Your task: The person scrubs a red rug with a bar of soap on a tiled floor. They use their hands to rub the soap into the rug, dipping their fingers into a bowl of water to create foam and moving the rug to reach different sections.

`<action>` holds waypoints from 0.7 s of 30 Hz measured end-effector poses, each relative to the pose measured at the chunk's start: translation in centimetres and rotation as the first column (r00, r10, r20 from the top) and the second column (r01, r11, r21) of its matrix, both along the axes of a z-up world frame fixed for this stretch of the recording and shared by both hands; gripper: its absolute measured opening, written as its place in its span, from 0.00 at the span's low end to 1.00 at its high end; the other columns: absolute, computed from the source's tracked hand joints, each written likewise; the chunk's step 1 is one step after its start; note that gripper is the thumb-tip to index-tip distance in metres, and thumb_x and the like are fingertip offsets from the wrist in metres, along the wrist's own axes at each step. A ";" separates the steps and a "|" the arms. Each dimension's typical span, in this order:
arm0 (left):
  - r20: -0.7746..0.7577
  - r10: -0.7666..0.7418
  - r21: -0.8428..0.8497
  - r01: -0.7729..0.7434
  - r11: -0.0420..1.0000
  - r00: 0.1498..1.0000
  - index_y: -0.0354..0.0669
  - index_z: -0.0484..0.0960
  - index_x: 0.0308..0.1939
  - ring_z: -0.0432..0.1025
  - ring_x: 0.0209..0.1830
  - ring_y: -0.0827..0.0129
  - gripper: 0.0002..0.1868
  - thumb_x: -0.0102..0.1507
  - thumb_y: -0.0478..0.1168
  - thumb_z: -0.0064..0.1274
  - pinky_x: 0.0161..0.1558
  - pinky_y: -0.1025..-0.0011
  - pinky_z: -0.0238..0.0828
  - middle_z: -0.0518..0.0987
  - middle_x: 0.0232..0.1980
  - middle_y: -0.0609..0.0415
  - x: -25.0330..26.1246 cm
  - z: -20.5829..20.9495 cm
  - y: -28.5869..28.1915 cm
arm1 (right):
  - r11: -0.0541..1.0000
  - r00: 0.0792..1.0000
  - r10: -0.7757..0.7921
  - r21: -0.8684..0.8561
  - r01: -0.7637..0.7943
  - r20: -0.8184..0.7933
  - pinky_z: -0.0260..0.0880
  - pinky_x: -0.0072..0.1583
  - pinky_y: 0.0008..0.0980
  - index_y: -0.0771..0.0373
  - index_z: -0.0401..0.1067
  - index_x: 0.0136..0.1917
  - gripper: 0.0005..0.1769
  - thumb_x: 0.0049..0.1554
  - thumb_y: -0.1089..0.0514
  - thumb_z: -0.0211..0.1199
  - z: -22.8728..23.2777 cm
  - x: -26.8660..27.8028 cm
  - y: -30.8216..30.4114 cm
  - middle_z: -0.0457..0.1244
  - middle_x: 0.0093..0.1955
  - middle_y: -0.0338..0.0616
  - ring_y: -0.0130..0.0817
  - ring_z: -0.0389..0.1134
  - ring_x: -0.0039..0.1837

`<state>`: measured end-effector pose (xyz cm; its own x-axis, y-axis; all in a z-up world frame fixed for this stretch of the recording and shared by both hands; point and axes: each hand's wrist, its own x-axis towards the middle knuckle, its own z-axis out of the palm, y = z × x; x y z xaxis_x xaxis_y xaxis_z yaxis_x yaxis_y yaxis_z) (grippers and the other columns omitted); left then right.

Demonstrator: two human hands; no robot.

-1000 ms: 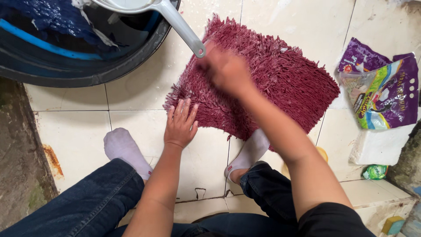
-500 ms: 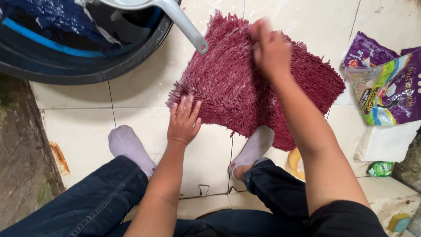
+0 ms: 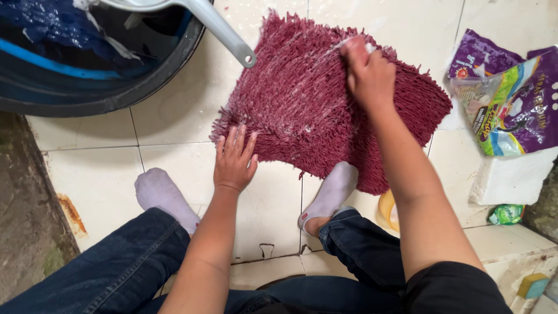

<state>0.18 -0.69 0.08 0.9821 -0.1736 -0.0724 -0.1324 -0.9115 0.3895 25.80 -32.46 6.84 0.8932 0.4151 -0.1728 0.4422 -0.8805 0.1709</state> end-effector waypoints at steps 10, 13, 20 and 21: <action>-0.009 0.002 -0.005 -0.002 1.000 1.000 0.54 0.67 0.77 0.50 0.83 0.56 0.32 0.68 0.50 0.47 0.79 0.51 0.41 0.58 0.82 0.49 0.1 0.2 -0.1 | 0.813 0.817 0.491 0.496 -0.305 -0.302 0.70 0.41 0.50 0.46 0.72 0.59 0.25 0.47 0.54 0.66 1.2 -10.1 9.5 0.67 0.39 0.49 0.50 0.70 0.39; -0.013 0.006 0.004 -0.006 1.000 1.000 0.55 0.66 0.77 0.49 0.83 0.57 0.32 0.68 0.50 0.46 0.79 0.51 0.41 0.57 0.83 0.50 -0.3 0.0 0.0 | 0.919 0.863 0.286 0.373 -0.126 -0.416 0.70 0.40 0.49 0.46 0.67 0.65 0.26 0.52 0.53 0.62 0.0 -8.0 7.1 0.66 0.41 0.51 0.49 0.70 0.38; -0.024 -0.002 0.033 0.002 0.999 1.000 0.55 0.64 0.79 0.47 0.84 0.57 0.33 0.69 0.51 0.45 0.80 0.51 0.39 0.54 0.84 0.50 -0.8 -1.1 -0.1 | 0.990 0.993 0.061 -0.117 -0.073 -0.099 0.69 0.38 0.46 0.47 0.55 0.80 0.30 0.66 0.49 0.53 1.5 -0.4 -2.6 0.65 0.45 0.58 0.46 0.69 0.37; 0.015 -0.002 0.024 0.001 1.000 1.000 0.54 0.65 0.78 0.48 0.83 0.56 0.33 0.68 0.51 0.46 0.79 0.50 0.40 0.56 0.83 0.49 -0.7 -1.0 0.0 | 0.988 0.981 0.063 -0.125 -0.087 -0.182 0.69 0.36 0.46 0.46 0.54 0.81 0.33 0.64 0.48 0.55 2.9 -0.3 -2.7 0.65 0.45 0.60 0.47 0.69 0.36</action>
<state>-0.57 -0.73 -0.91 0.9829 -0.1733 -0.0620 -0.1392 -0.9204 0.3655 25.51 -35.12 9.76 0.8108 0.4427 -0.3828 0.5397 -0.8187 0.1964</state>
